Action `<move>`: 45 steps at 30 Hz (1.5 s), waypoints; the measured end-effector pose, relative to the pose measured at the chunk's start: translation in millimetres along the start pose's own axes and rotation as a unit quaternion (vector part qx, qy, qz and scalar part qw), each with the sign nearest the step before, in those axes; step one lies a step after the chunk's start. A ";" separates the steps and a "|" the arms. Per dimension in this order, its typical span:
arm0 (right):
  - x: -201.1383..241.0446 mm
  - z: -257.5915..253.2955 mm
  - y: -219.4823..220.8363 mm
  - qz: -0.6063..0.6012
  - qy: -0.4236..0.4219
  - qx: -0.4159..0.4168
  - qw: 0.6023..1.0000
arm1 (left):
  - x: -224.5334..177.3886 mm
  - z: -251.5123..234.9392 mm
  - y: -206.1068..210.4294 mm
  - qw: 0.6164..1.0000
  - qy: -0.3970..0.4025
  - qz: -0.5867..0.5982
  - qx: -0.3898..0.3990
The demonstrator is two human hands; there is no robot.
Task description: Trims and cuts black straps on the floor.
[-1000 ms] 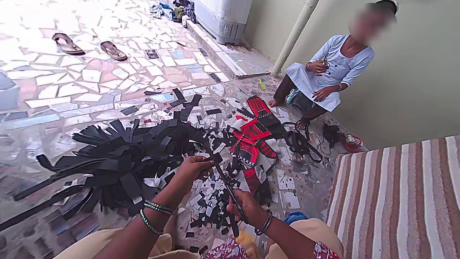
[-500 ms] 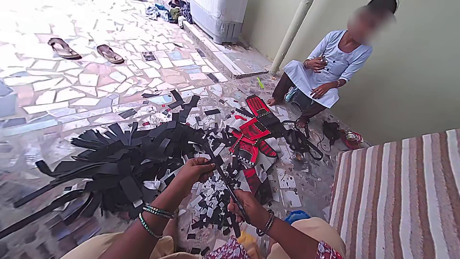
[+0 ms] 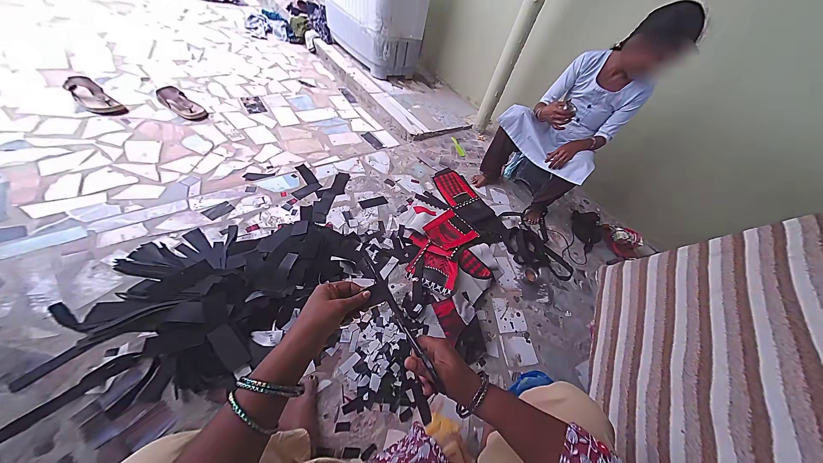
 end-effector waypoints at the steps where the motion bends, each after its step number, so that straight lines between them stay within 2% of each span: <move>1: 0.8 0.0 -0.4 -0.001 0.000 -0.002 1.000 | 0.0 -0.2 0.0 1.000 0.000 -0.003 -0.001; 8: 2.5 1.3 0.0 0.020 -0.027 0.003 0.999 | 0.0 -0.2 -3.1 1.000 0.013 0.008 -0.007; 12: 4.5 0.7 1.6 0.068 -0.032 0.022 0.997 | -8.8 1.5 -24.2 0.994 0.061 0.059 -0.071; 16: -2.5 1.4 11.0 0.101 -0.028 0.088 0.991 | -13.9 1.6 -42.5 0.986 0.074 0.099 -0.109; 21: 0.9 3.5 18.7 0.124 -0.052 0.122 0.983 | -11.2 -2.4 -37.2 0.992 0.043 0.090 -0.083; 26: 4.2 4.5 18.7 0.056 -0.026 0.106 0.992 | -10.5 4.2 -23.2 0.998 -0.006 0.054 -0.034; 30: 8.1 4.9 15.6 0.010 -0.018 0.084 0.996 | -3.9 -1.5 -14.4 0.999 -0.012 0.041 -0.002; 37: 3.8 4.7 19.1 0.016 -0.018 0.090 0.996 | -1.6 4.3 -8.0 0.998 -0.043 0.046 0.011; 41: 2.6 4.4 15.1 0.058 -0.022 0.107 0.992 | -2.9 0.3 -7.7 0.997 -0.028 0.065 0.022; 45: -0.7 4.1 16.1 0.052 -0.009 0.111 0.992 | 1.2 -8.1 -14.7 0.997 -0.013 0.074 0.013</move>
Point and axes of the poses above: each hand's wrist, its own z-axis away from the middle knuckle, its own y-axis out of the palm, x = y × z, the point moved 10 cm from there along -z, towards the middle knuckle, and after that the axes turned 13 degrees about -y, right-handed, at the moved point
